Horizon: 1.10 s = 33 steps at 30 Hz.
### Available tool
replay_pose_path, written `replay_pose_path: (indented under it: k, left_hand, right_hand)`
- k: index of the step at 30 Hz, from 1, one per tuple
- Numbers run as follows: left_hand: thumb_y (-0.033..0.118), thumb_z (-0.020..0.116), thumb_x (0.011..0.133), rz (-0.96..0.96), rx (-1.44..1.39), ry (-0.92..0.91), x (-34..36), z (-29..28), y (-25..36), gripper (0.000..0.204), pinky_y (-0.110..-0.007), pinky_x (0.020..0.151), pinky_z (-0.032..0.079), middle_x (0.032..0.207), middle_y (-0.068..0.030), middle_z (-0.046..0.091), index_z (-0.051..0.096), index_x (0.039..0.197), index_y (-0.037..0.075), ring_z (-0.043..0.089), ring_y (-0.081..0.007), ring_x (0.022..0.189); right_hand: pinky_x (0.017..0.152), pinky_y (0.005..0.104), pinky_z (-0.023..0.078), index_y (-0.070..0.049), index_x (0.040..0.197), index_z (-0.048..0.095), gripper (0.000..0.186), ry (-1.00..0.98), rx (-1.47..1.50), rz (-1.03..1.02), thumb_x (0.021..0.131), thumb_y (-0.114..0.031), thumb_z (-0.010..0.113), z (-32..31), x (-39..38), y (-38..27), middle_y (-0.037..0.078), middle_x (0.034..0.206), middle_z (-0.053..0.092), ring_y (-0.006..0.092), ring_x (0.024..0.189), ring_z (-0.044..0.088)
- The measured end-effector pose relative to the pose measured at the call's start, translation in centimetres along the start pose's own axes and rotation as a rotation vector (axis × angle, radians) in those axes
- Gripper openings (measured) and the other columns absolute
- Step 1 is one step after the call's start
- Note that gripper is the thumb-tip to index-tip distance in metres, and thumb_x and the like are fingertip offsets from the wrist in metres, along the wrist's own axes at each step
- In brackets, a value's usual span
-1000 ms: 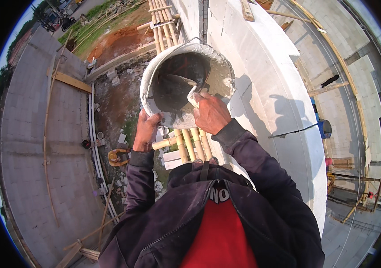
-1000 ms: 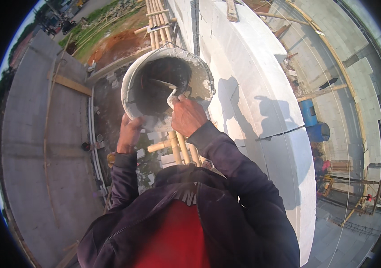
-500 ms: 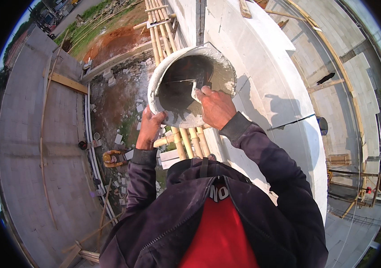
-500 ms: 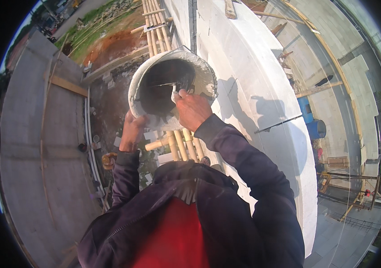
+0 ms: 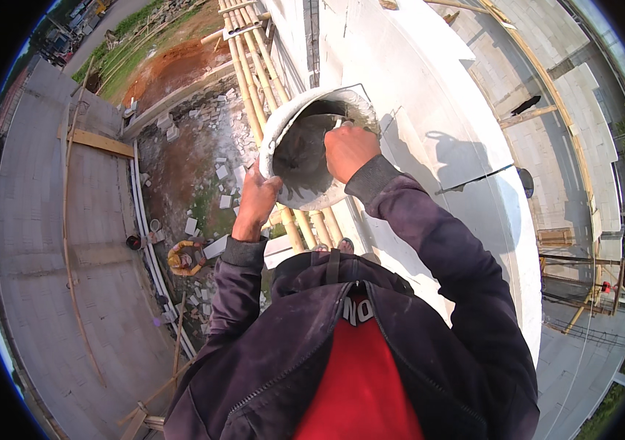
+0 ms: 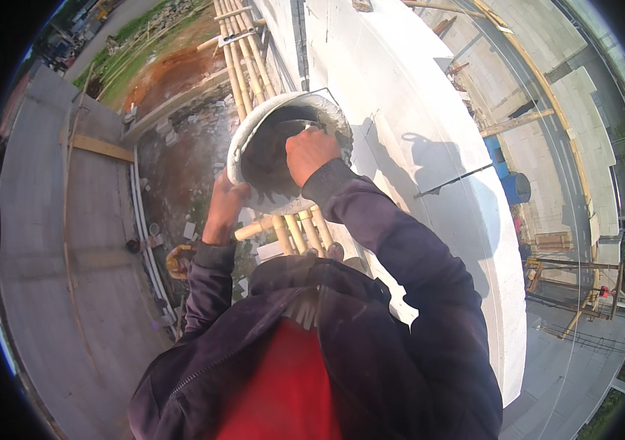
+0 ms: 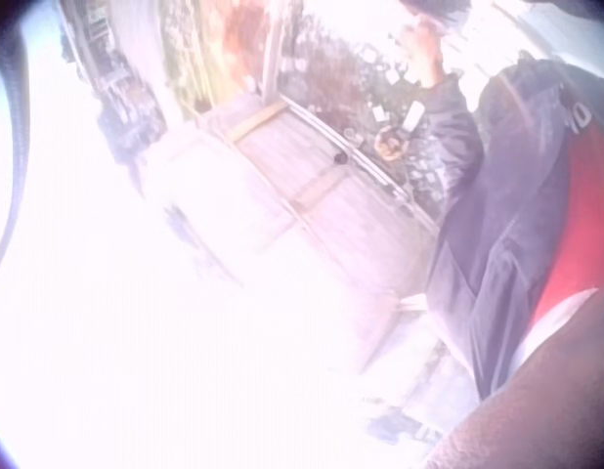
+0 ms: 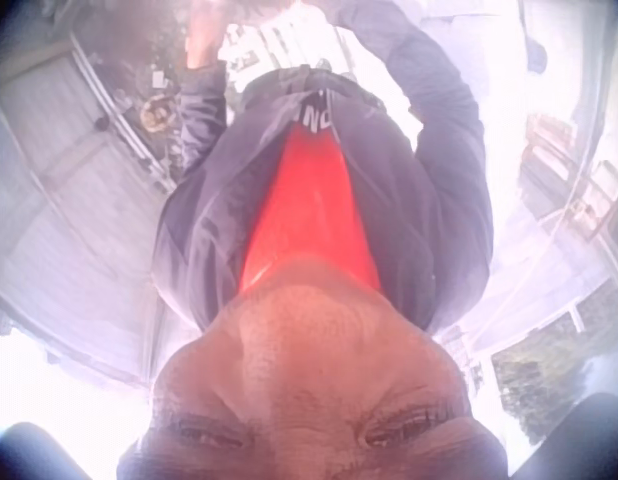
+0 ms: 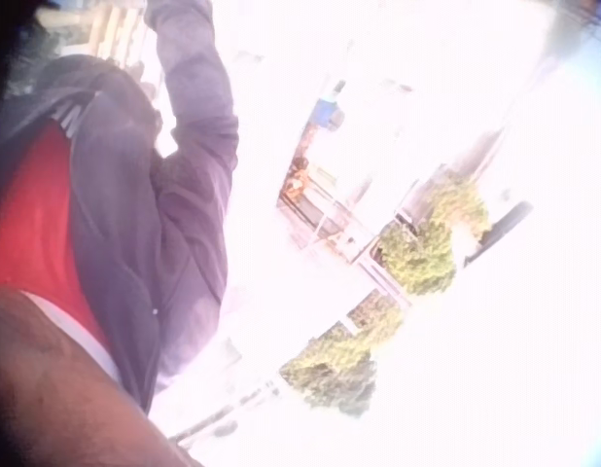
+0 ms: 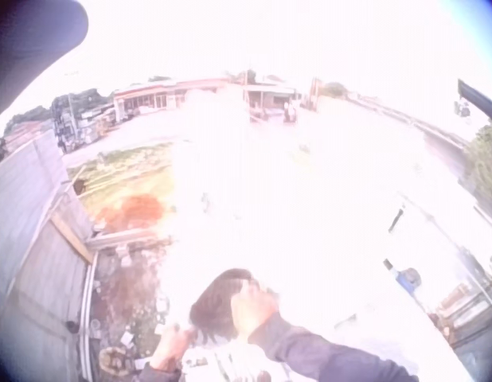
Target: The person measures a wall section, scoops mortar from a bucket, applies it to a white block, places the block on the wall, and taps it into alignment with a hammer. The process is repeated for additional blocks.
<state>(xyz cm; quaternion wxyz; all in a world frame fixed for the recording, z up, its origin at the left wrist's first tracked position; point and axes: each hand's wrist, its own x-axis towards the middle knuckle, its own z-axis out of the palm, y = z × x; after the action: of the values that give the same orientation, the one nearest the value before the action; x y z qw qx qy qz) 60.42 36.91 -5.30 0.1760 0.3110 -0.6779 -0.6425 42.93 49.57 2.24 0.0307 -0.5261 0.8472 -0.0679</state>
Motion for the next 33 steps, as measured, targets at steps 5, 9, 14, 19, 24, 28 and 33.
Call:
replay_pose_path:
  k: [5, 9, 14, 19, 24, 28, 33]
  left_hand:
    - [-0.006, 0.054, 0.081, -0.054, -0.03, -0.124, 0.1, 0.4, -0.5, 0.053, -0.028, 0.068, 0.047, 0.088, -0.0007, 0.058, 0.051, 0.134, -0.002, 0.054, -0.0116, 0.075]
    - [-0.003, 0.054, 0.085, -0.127, -0.184, -0.159, -0.3, -0.4, -3.8, 0.045, -0.028, 0.073, 0.049, 0.099, -0.0021, 0.063, 0.053, 0.13, 0.001, 0.059, -0.0132, 0.082]
    - [0.001, 0.058, 0.086, -0.189, -0.49, -0.207, -1.2, 1.9, -5.3, 0.037, -0.03, 0.075, 0.049, 0.105, -0.003, 0.065, 0.054, 0.123, 0.004, 0.062, -0.0143, 0.088]
    - [-0.002, 0.056, 0.087, -0.208, -0.446, -0.262, -2.1, 3.1, -4.9, 0.036, -0.031, 0.077, 0.05, 0.103, -0.0048, 0.064, 0.055, 0.122, 0.002, 0.062, -0.0162, 0.088]
    - [-0.001, 0.057, 0.085, -0.34, -0.483, -0.209, -4.4, 4.2, -4.4, 0.045, -0.031, 0.066, 0.055, 0.11, -0.0063, 0.063, 0.048, 0.129, 0.005, 0.064, -0.0182, 0.087]
    - [0.0, 0.058, 0.083, -0.459, -0.381, -0.342, -4.1, 3.1, -3.6, 0.044, -0.029, 0.058, 0.055, 0.104, -0.0063, 0.063, 0.05, 0.126, 0.007, 0.064, -0.0169, 0.079]
    - [0.003, 0.059, 0.083, -0.553, -0.033, -0.363, -6.7, 4.6, -4.7, 0.038, -0.028, 0.052, 0.054, 0.092, -0.0044, 0.064, 0.054, 0.12, 0.007, 0.064, -0.015, 0.071]
  right_hand:
    - [0.079, 0.0446, 0.056, 0.003, 0.088, 0.07, 0.02, -0.276, 0.302, 0.191, 0.079, -0.015, 0.065, 3.9, -1.3, 5.4, 0.023, 0.094, 0.07, 0.0412, 0.09, 0.068]
    - [0.084, 0.039, 0.053, 0.005, 0.108, 0.069, 0.037, -0.111, 0.761, 0.153, 0.08, -0.019, 0.067, 6.0, -6.8, 5.1, 0.026, 0.102, 0.069, 0.0407, 0.097, 0.067]
    - [0.085, 0.0463, 0.05, 0.005, 0.121, 0.063, 0.043, 0.147, 0.629, 0.317, 0.084, -0.017, 0.064, 3.8, -15.7, 0.4, 0.027, 0.102, 0.066, 0.0439, 0.093, 0.064]
    - [0.082, 0.0493, 0.051, 0.002, 0.118, 0.063, 0.039, 0.301, 0.32, 0.294, 0.083, -0.015, 0.062, 5.2, -15.9, -2.6, 0.027, 0.101, 0.064, 0.0442, 0.087, 0.064]
    - [0.077, 0.0501, 0.052, 0.0, 0.115, 0.061, 0.04, 0.112, 0.436, 0.554, 0.076, -0.009, 0.065, 4.8, -16.6, -0.6, 0.025, 0.107, 0.062, 0.0434, 0.088, 0.065]
    - [0.072, 0.0479, 0.054, -0.002, 0.116, 0.06, 0.038, 0.304, 0.251, 0.509, 0.078, -0.008, 0.063, 6.8, -15.1, -1.1, 0.018, 0.107, 0.059, 0.038, 0.085, 0.066]
    - [0.063, 0.0425, 0.055, -0.006, 0.12, 0.059, 0.041, 0.159, 0.265, 0.401, 0.08, -0.007, 0.061, 12.5, -20.8, -2.9, 0.011, 0.102, 0.056, 0.0292, 0.084, 0.066]
